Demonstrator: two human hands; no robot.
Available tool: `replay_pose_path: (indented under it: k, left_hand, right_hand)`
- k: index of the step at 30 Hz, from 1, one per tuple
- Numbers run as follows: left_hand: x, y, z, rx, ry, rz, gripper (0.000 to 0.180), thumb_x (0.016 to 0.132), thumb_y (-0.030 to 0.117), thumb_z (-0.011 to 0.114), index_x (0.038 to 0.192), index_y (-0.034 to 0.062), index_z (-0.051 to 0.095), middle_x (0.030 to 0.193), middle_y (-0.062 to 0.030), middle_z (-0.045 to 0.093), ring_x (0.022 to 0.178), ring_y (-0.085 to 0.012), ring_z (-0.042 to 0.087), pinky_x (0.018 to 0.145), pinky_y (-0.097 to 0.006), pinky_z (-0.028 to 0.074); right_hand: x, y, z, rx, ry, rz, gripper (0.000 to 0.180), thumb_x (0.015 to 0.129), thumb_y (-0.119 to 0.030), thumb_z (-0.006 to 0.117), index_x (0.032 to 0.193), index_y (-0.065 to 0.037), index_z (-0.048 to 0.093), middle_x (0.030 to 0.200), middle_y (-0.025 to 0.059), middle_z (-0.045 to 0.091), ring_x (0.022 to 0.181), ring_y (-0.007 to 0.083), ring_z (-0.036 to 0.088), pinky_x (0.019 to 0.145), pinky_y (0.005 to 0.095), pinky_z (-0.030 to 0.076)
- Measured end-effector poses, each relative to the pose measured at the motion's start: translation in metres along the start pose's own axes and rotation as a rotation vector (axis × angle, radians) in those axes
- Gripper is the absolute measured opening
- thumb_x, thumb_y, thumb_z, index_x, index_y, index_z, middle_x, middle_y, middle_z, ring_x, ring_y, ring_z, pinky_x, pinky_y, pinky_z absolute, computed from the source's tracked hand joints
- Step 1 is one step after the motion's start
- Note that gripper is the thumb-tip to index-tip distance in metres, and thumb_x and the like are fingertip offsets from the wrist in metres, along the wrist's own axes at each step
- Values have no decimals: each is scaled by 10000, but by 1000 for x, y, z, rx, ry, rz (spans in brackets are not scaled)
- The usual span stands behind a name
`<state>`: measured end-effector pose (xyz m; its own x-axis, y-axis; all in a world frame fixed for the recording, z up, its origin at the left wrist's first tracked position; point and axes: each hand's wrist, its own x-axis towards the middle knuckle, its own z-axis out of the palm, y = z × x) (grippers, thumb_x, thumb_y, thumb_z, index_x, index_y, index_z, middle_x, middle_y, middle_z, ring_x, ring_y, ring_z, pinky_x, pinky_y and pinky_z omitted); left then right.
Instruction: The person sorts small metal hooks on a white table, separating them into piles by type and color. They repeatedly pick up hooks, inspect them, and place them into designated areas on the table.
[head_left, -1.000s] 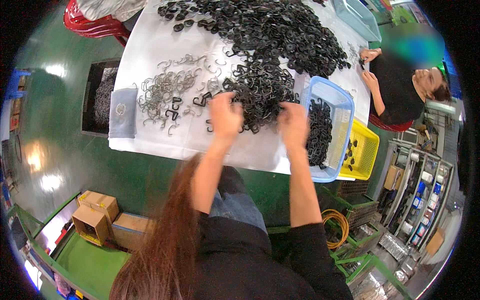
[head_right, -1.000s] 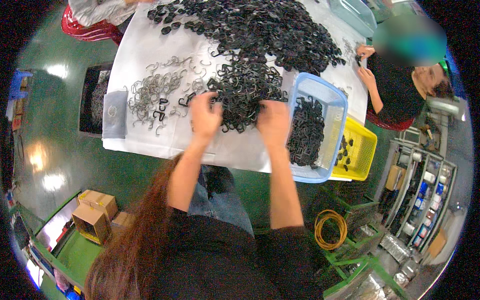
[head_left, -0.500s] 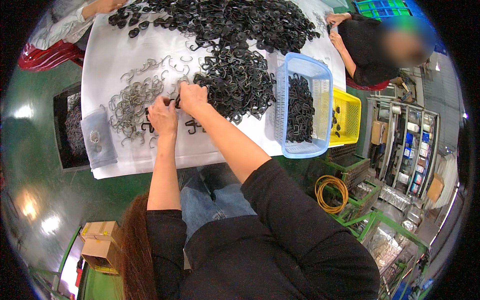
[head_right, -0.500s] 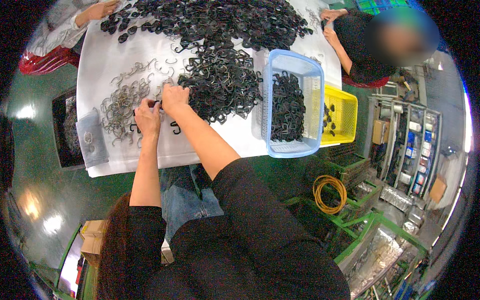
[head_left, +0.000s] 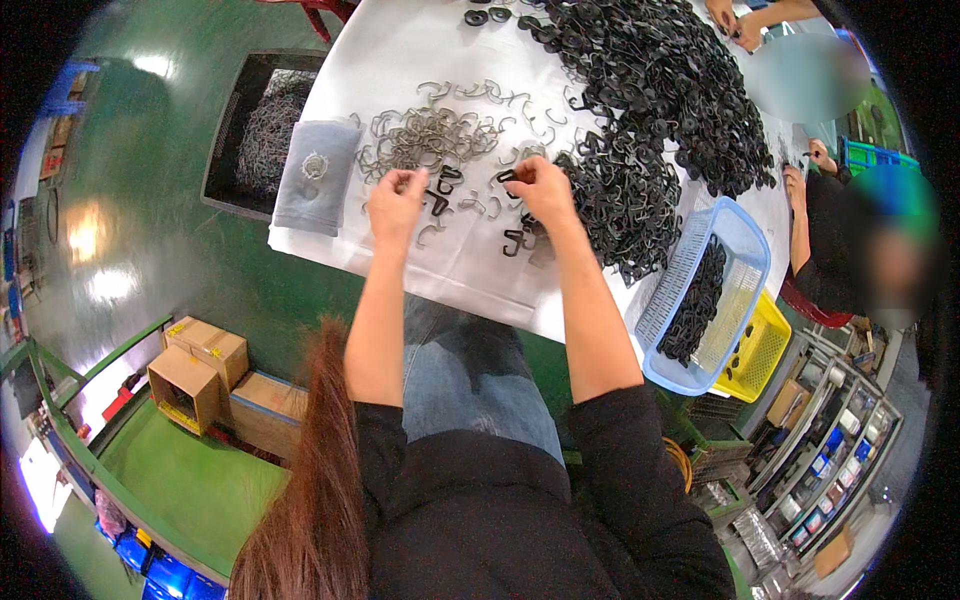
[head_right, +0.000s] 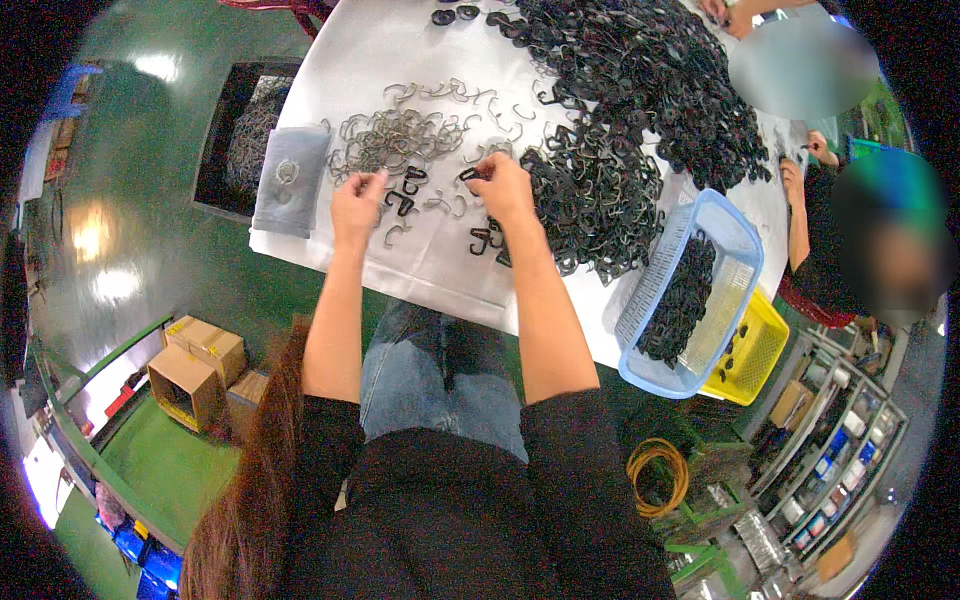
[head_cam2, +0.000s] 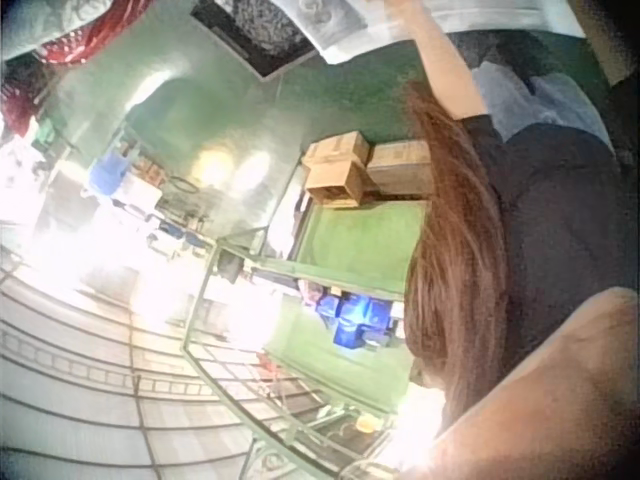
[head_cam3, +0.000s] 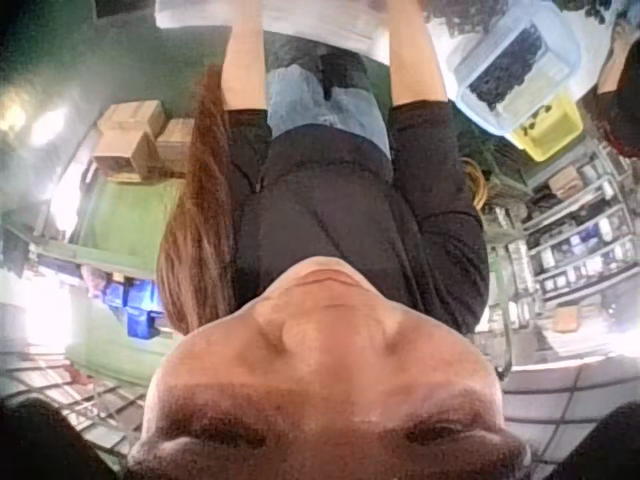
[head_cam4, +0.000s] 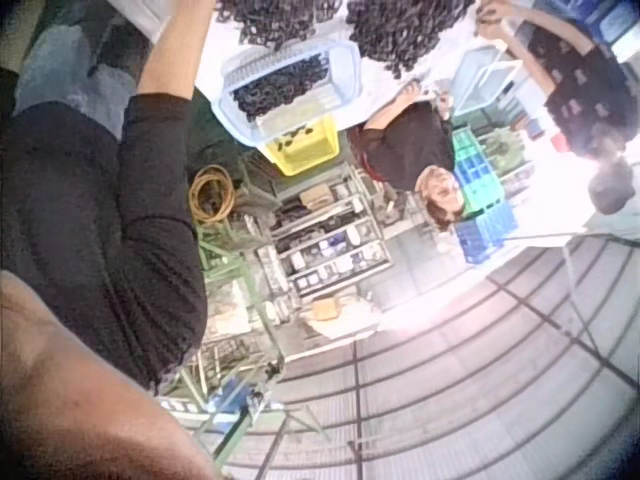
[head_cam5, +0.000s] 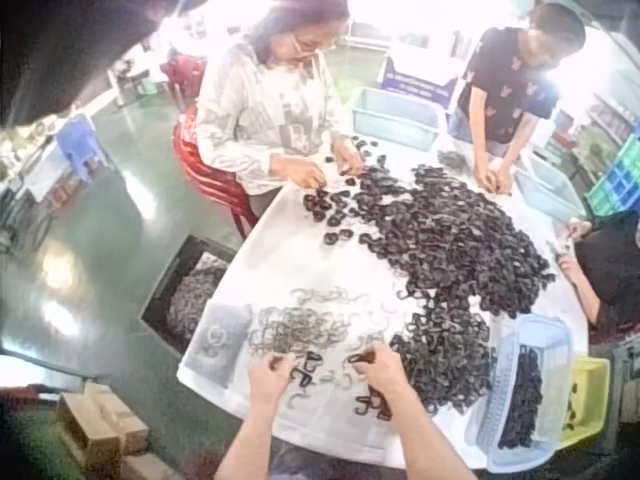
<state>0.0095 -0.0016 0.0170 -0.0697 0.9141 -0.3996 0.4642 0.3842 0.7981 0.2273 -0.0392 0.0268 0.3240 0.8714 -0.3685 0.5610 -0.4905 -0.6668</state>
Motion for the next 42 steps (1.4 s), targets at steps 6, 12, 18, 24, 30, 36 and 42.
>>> replay_pose_path:
  k: [6, 12, 18, 24, 30, 36, 42]
  left_hand:
    - [-32, -14, 24, 443, 79, 172, 369, 726, 272, 723, 983, 87, 535, 863, -140, 648, 818, -336, 613, 686, -415, 460]
    - [-22, -19, 14, 411, -33, 134, 434, 731, 235, 719, 1049, 78, 470, 954, -127, 630, 854, -331, 610, 684, -416, 461]
    - [-32, -24, 5, 470, 141, 266, 481, 746, 280, 707, 1071, 58, 430, 1004, -139, 586, 852, -330, 608, 687, -406, 478]
    - [-32, -22, 7, 585, 15, 392, 484, 801, 360, 643, 1076, 28, 424, 977, -176, 549, 809, -366, 604, 668, -434, 499]
    - [-25, -24, 17, 956, 7, 556, 368, 850, 340, 568, 1016, 32, 452, 878, -167, 569, 752, -302, 630, 573, -371, 529]
    - [-13, -9, 11, 1013, 140, 616, 145, 850, 197, 526, 877, 71, 459, 685, -101, 603, 668, -234, 648, 551, -319, 530]
    - [-8, -2, -7, 327, -86, 366, 213, 890, 106, 485, 1089, 61, 544, 749, -115, 653, 694, -180, 655, 608, -302, 530]
  right_hand:
    - [-15, -5, -17, 1049, -324, 261, 246, 741, -224, 727, 889, -51, 632, 722, -7, 589, 700, 134, 590, 592, 241, 447]
    - [5, -41, 60, -269, -17, -67, 356, 661, -305, 767, 859, -59, 601, 777, 99, 630, 741, 261, 615, 662, 358, 481]
    - [10, -56, 67, -355, -28, -54, 306, 658, -281, 761, 808, -45, 638, 733, 121, 651, 728, 277, 637, 640, 373, 483]
    - [20, -35, 20, 10, -186, 67, 248, 649, -249, 757, 776, -41, 709, 672, 97, 659, 655, 188, 626, 622, 318, 485]
    - [-20, 6, -45, 878, -155, 275, 184, 736, -144, 737, 765, -18, 606, 626, -31, 525, 486, 22, 345, 422, 210, 246]
    - [-60, 62, -57, 148, 354, 46, 189, 766, -169, 714, 762, -22, 594, 590, -26, 506, 531, 49, 426, 493, 221, 327]
    - [-137, 90, -26, 534, 402, 376, 237, 825, -108, 629, 933, 8, 453, 776, 111, 565, 559, 178, 618, 428, 269, 464]
